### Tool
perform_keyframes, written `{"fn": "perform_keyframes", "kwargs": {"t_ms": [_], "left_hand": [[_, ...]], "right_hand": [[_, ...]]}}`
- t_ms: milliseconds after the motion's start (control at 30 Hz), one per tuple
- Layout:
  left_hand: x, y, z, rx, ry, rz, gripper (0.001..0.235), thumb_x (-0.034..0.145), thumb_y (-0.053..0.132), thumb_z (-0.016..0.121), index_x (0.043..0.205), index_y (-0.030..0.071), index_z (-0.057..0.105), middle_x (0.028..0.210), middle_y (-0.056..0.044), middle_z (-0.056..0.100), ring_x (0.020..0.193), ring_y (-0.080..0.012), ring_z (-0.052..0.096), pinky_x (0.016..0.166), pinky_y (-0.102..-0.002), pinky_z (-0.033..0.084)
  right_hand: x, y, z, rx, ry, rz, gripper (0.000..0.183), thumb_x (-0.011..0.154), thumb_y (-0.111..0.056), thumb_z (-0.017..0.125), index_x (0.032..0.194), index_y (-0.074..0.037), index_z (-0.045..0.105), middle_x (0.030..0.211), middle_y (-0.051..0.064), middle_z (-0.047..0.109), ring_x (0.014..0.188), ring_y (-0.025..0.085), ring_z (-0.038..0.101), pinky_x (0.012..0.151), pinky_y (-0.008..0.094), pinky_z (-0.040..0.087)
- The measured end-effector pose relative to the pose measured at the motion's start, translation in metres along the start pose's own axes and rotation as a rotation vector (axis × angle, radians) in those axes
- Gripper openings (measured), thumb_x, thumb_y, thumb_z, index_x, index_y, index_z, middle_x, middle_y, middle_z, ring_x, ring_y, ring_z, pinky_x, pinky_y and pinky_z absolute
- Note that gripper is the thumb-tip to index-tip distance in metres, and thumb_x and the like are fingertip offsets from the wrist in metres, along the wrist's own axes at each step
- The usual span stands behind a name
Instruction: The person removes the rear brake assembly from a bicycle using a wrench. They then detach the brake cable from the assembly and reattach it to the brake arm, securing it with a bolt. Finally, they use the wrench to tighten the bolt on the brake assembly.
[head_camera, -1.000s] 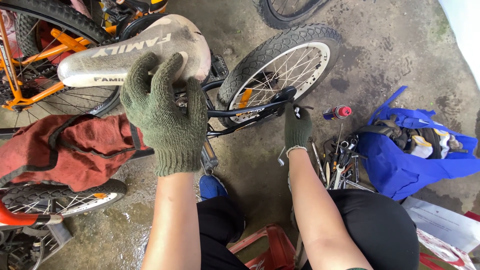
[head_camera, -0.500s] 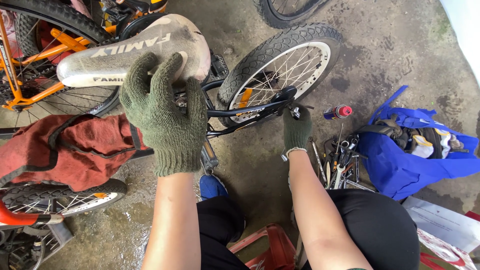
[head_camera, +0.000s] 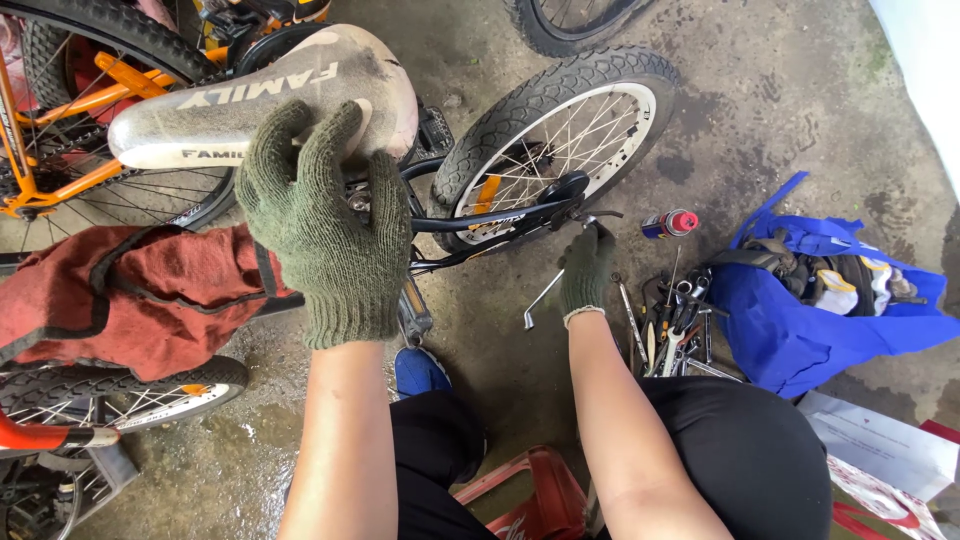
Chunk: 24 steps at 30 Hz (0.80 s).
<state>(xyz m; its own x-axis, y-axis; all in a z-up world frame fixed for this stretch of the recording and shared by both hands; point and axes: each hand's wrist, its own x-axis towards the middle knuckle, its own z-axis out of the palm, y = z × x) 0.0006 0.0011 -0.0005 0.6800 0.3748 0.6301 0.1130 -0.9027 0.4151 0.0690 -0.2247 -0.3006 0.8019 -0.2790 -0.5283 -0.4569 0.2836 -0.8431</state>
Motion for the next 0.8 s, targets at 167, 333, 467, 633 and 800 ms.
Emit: {"fn": "perform_keyframes", "kwargs": {"t_ms": [167,333,467,633,800], "left_hand": [[0.000,-0.002,0.002,0.007,0.013,0.013,0.042,0.084,0.006,0.082,0.124,0.008,0.071,0.132,-0.019,0.058,0.118,-0.0399,0.056,0.103,-0.051,0.048],[-0.002,-0.001,0.001,0.019,0.018,0.024,0.041,0.085,0.005,0.082,0.124,0.008,0.070,0.132,-0.020,0.058,0.119,-0.0412,0.057,0.104,-0.052,0.048],[-0.001,0.000,0.003,0.011,0.024,-0.001,0.041,0.083,0.005,0.082,0.123,0.008,0.071,0.131,-0.019,0.058,0.120,-0.0392,0.056,0.104,-0.051,0.049],[-0.002,-0.001,0.004,-0.001,0.008,-0.007,0.043,0.085,0.006,0.082,0.126,0.009,0.070,0.133,-0.019,0.057,0.121,-0.0402,0.055,0.107,-0.053,0.047],[-0.002,-0.001,0.006,0.025,0.026,-0.014,0.042,0.084,0.007,0.084,0.124,0.009,0.071,0.133,-0.018,0.057,0.121,-0.0381,0.054,0.105,-0.050,0.049]], "right_hand": [[-0.011,-0.008,0.008,0.002,-0.061,-0.002,0.028,0.105,-0.026,0.047,0.124,-0.007,0.055,0.073,0.001,0.050,0.058,0.011,0.045,0.053,0.028,0.043],[-0.013,-0.009,0.015,0.055,-0.033,-0.006,0.017,0.106,-0.024,0.050,0.109,-0.008,0.054,0.071,0.001,0.053,0.059,0.011,0.047,0.054,0.028,0.044],[-0.008,-0.005,0.019,0.169,-0.038,0.015,0.017,0.105,-0.022,0.054,0.096,-0.007,0.055,0.071,0.003,0.053,0.059,0.013,0.048,0.054,0.030,0.044],[0.004,0.004,0.018,0.497,-0.097,0.132,0.015,0.104,-0.013,0.054,0.093,-0.003,0.056,0.068,0.005,0.053,0.054,0.015,0.050,0.050,0.032,0.039],[-0.017,-0.016,0.028,0.324,-0.028,0.094,0.020,0.104,-0.019,0.058,0.114,-0.002,0.056,0.085,0.009,0.063,0.065,0.013,0.053,0.058,0.030,0.048]]}}
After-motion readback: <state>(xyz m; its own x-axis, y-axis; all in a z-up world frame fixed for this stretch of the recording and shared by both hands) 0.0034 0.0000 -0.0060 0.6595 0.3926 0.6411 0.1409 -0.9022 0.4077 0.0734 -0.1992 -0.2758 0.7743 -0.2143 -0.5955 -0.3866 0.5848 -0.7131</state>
